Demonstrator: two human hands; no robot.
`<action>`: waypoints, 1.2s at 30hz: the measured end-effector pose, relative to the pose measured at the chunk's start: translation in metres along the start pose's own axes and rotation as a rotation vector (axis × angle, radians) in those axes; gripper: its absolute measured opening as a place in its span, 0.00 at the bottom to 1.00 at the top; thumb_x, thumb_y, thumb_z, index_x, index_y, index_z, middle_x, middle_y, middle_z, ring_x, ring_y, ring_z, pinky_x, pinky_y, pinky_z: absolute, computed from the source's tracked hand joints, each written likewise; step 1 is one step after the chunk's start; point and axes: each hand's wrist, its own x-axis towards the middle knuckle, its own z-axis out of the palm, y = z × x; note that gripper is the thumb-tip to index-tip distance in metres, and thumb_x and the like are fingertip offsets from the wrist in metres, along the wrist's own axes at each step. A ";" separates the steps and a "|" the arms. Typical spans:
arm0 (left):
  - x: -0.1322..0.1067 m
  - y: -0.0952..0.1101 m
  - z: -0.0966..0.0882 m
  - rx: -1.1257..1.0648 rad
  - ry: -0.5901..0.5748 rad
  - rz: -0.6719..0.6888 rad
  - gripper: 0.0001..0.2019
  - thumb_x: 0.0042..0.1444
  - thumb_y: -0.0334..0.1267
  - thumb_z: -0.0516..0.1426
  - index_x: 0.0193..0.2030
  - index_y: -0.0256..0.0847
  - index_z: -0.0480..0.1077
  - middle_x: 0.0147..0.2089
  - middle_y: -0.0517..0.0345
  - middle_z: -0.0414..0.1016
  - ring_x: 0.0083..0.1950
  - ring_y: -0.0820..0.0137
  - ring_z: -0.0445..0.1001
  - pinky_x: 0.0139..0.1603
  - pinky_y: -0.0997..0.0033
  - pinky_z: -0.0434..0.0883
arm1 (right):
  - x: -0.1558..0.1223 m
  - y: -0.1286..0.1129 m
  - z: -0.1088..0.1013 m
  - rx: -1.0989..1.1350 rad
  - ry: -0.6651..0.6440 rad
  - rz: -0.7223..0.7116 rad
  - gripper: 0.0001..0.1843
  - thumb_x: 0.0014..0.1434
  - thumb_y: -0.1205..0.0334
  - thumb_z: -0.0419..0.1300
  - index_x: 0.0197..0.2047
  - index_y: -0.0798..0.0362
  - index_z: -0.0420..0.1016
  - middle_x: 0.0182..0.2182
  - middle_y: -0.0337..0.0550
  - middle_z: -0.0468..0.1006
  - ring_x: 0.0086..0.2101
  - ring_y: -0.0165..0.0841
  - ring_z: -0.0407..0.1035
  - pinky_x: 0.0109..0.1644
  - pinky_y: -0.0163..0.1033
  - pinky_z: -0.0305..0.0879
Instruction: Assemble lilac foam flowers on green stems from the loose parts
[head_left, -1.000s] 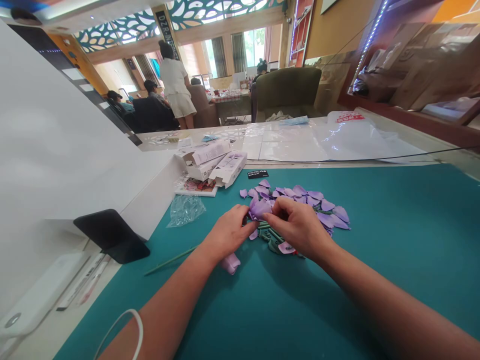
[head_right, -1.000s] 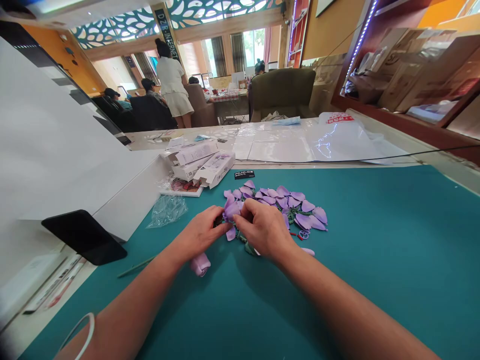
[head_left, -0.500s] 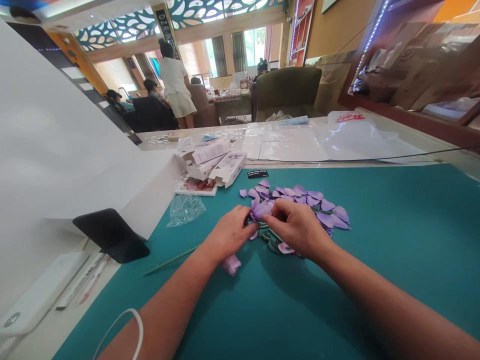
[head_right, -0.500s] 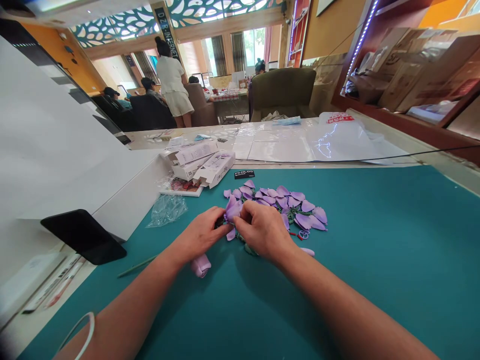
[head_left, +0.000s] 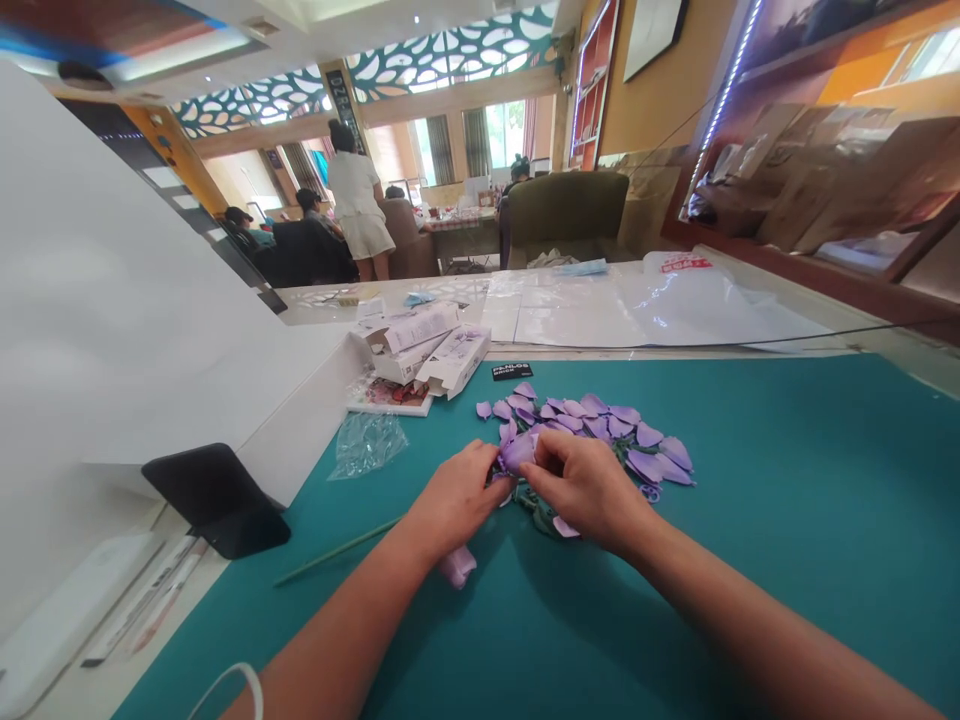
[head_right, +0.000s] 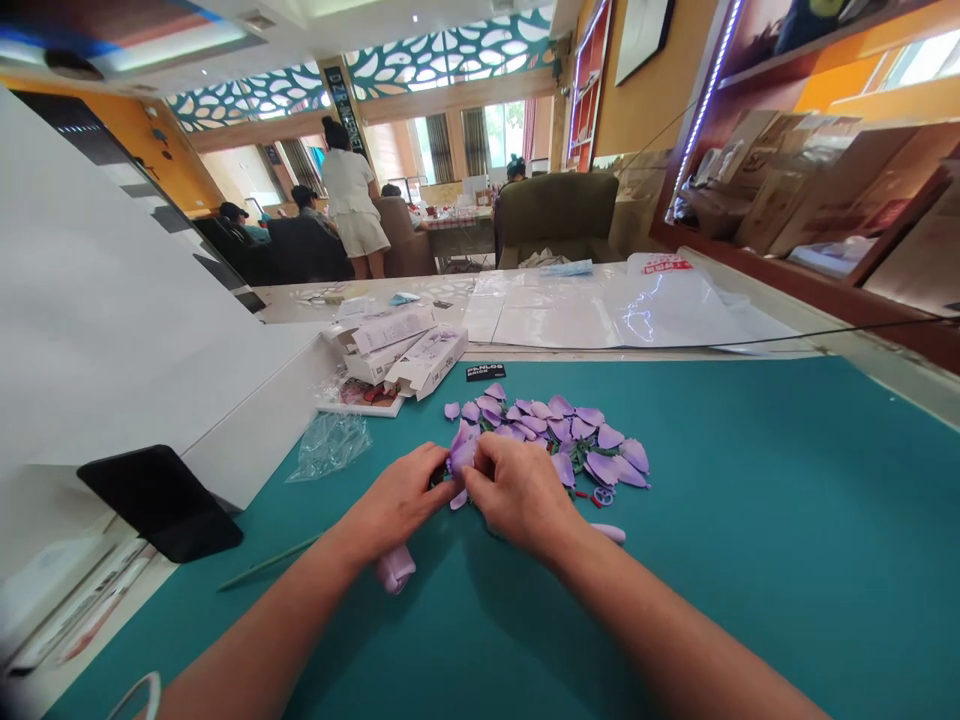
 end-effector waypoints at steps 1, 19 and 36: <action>-0.001 0.001 -0.001 0.000 -0.003 -0.003 0.09 0.59 0.41 0.49 0.30 0.43 0.59 0.34 0.59 0.65 0.34 0.67 0.66 0.33 0.67 0.59 | 0.000 0.000 0.000 0.001 -0.006 0.001 0.14 0.50 0.65 0.55 0.19 0.50 0.54 0.17 0.34 0.62 0.21 0.28 0.56 0.25 0.33 0.47; -0.003 0.003 -0.010 -0.037 0.014 -0.050 0.07 0.58 0.40 0.48 0.30 0.42 0.59 0.37 0.56 0.67 0.37 0.66 0.67 0.36 0.67 0.61 | 0.001 -0.003 0.000 0.073 0.003 0.059 0.12 0.52 0.65 0.58 0.22 0.51 0.59 0.20 0.34 0.67 0.24 0.28 0.59 0.27 0.34 0.50; -0.001 0.002 -0.052 -0.310 -0.168 -0.052 0.15 0.54 0.51 0.53 0.39 0.40 0.63 0.38 0.57 0.66 0.36 0.68 0.64 0.34 0.70 0.63 | 0.010 0.021 -0.027 0.480 -0.034 0.041 0.11 0.55 0.54 0.59 0.34 0.53 0.71 0.28 0.39 0.72 0.27 0.29 0.62 0.27 0.35 0.58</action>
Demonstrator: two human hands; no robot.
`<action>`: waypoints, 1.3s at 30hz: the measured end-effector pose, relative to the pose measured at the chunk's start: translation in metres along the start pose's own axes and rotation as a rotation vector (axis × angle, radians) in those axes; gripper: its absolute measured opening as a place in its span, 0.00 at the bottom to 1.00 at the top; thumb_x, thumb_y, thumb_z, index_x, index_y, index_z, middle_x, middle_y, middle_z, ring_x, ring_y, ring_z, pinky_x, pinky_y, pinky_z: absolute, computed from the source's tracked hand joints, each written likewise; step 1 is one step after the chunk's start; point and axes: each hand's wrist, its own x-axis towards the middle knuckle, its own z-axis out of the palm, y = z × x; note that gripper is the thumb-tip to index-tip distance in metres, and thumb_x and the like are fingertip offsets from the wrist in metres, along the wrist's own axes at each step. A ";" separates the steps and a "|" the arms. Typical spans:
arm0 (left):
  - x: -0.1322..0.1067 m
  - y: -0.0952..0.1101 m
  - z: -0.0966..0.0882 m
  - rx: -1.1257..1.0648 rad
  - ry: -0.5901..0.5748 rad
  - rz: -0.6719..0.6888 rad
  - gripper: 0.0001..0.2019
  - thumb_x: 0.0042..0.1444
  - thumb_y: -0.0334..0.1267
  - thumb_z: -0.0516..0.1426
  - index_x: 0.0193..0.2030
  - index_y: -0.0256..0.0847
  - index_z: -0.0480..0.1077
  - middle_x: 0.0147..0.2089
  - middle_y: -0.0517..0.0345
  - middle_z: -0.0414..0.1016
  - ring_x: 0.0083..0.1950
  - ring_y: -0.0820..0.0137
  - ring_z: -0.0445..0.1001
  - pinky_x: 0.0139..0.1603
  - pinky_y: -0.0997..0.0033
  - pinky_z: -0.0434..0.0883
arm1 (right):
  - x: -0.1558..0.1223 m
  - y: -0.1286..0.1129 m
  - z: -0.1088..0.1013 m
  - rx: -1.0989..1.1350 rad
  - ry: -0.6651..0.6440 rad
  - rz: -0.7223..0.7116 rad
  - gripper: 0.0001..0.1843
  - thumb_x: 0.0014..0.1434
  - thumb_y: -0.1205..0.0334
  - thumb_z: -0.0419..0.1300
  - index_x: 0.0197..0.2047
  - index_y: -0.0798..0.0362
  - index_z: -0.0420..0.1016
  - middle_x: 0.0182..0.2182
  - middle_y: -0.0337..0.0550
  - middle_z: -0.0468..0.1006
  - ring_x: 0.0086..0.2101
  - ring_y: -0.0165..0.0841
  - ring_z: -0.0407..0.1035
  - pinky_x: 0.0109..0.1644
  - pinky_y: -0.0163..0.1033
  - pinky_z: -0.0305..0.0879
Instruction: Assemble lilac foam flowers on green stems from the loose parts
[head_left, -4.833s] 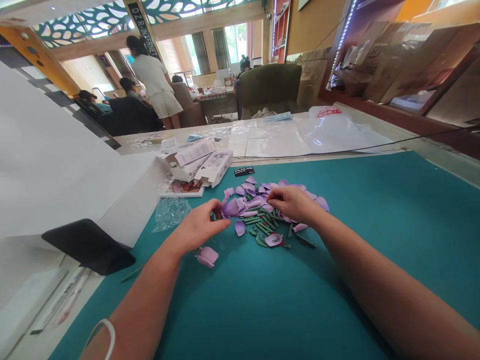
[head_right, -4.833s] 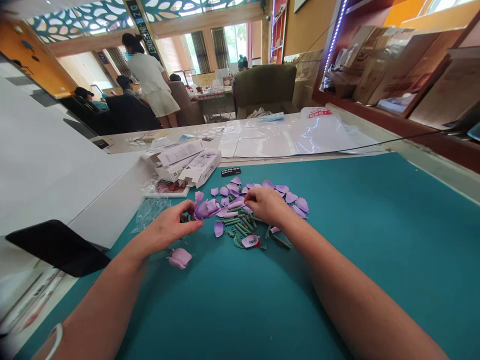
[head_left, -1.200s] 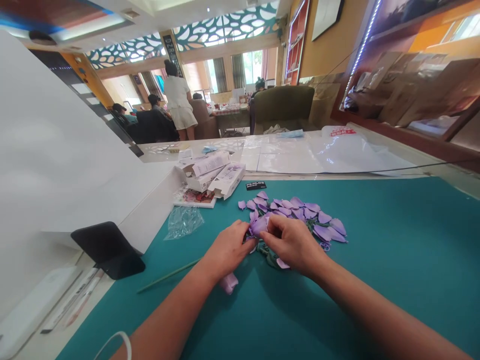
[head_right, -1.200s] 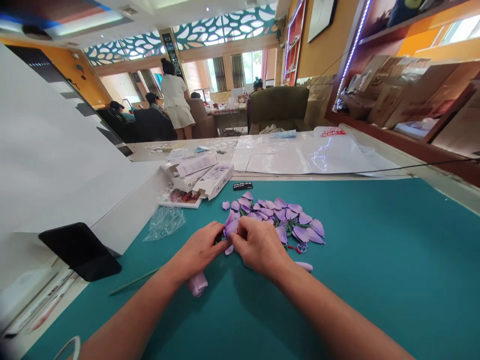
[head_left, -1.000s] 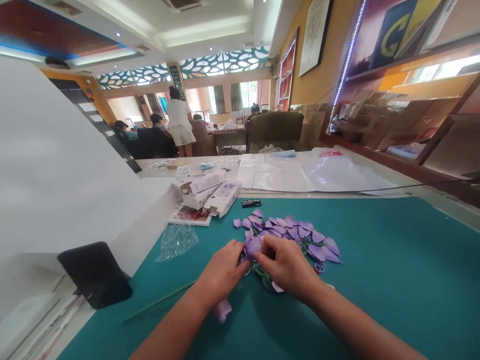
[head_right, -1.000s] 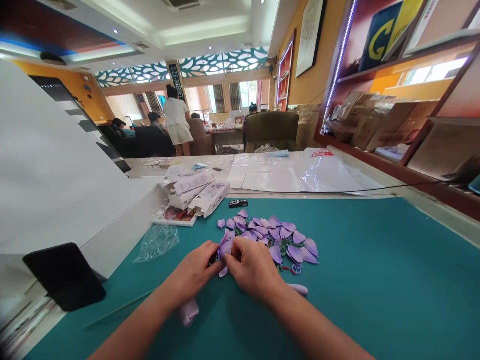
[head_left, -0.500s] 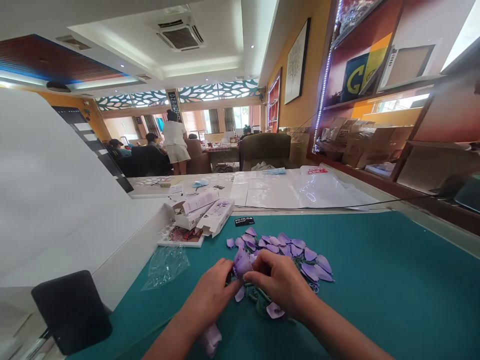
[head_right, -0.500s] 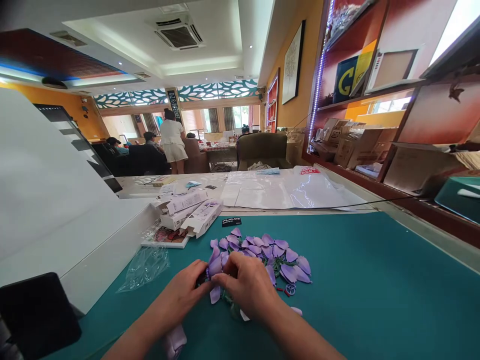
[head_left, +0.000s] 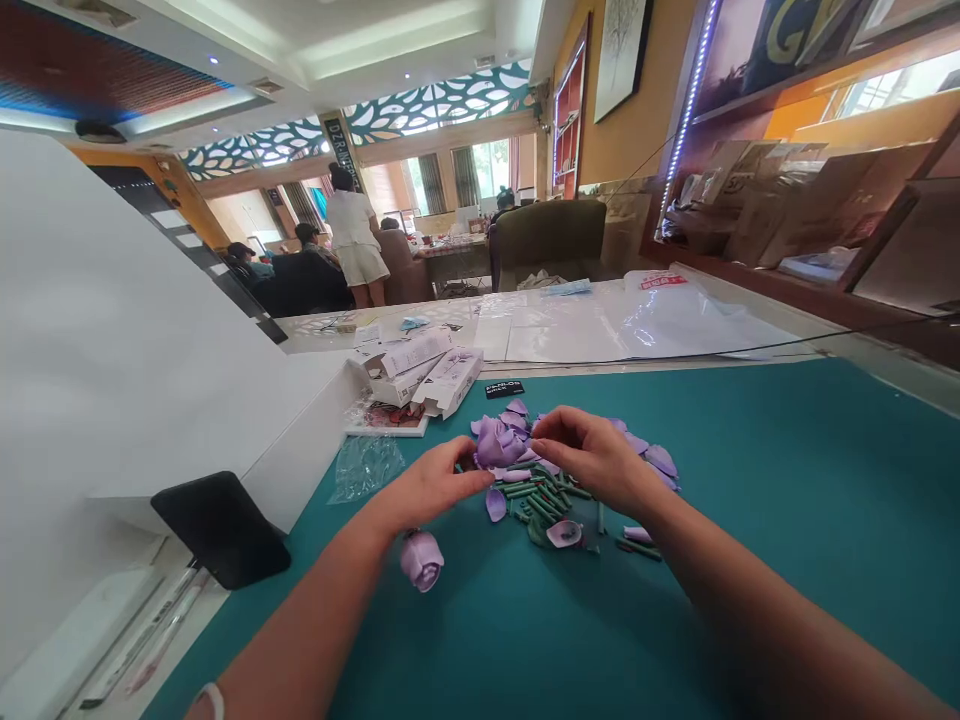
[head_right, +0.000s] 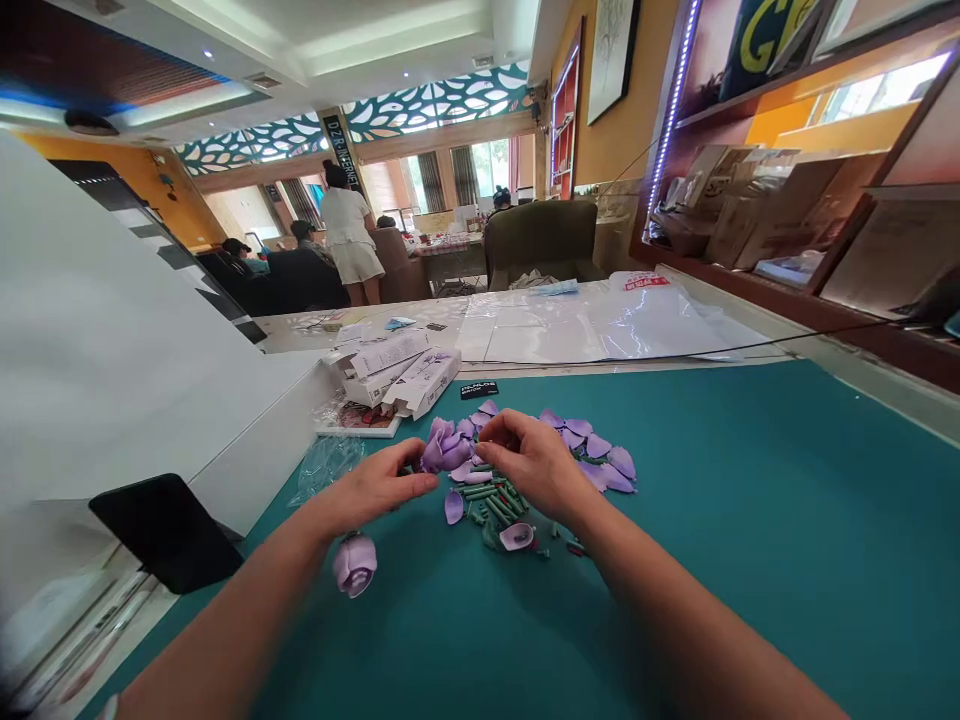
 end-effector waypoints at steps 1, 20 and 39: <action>0.000 0.003 -0.001 -0.009 -0.004 -0.011 0.15 0.53 0.50 0.54 0.39 0.41 0.62 0.38 0.58 0.65 0.36 0.69 0.64 0.33 0.70 0.63 | 0.000 0.000 0.000 0.017 0.002 -0.008 0.11 0.54 0.54 0.59 0.35 0.53 0.71 0.28 0.39 0.73 0.27 0.29 0.63 0.28 0.35 0.59; 0.005 0.018 -0.006 0.161 -0.183 -0.094 0.19 0.50 0.54 0.54 0.40 0.41 0.68 0.31 0.62 0.65 0.30 0.72 0.61 0.27 0.72 0.58 | 0.013 0.023 -0.050 -0.985 -0.182 0.213 0.07 0.53 0.66 0.58 0.35 0.50 0.77 0.36 0.44 0.81 0.37 0.37 0.72 0.33 0.35 0.59; 0.022 0.027 -0.015 0.428 -0.401 -0.006 0.19 0.54 0.53 0.52 0.42 0.41 0.70 0.36 0.59 0.68 0.36 0.68 0.65 0.32 0.71 0.60 | 0.013 0.040 -0.032 -1.155 -0.227 0.224 0.12 0.52 0.72 0.54 0.37 0.55 0.77 0.39 0.55 0.79 0.40 0.45 0.73 0.33 0.39 0.59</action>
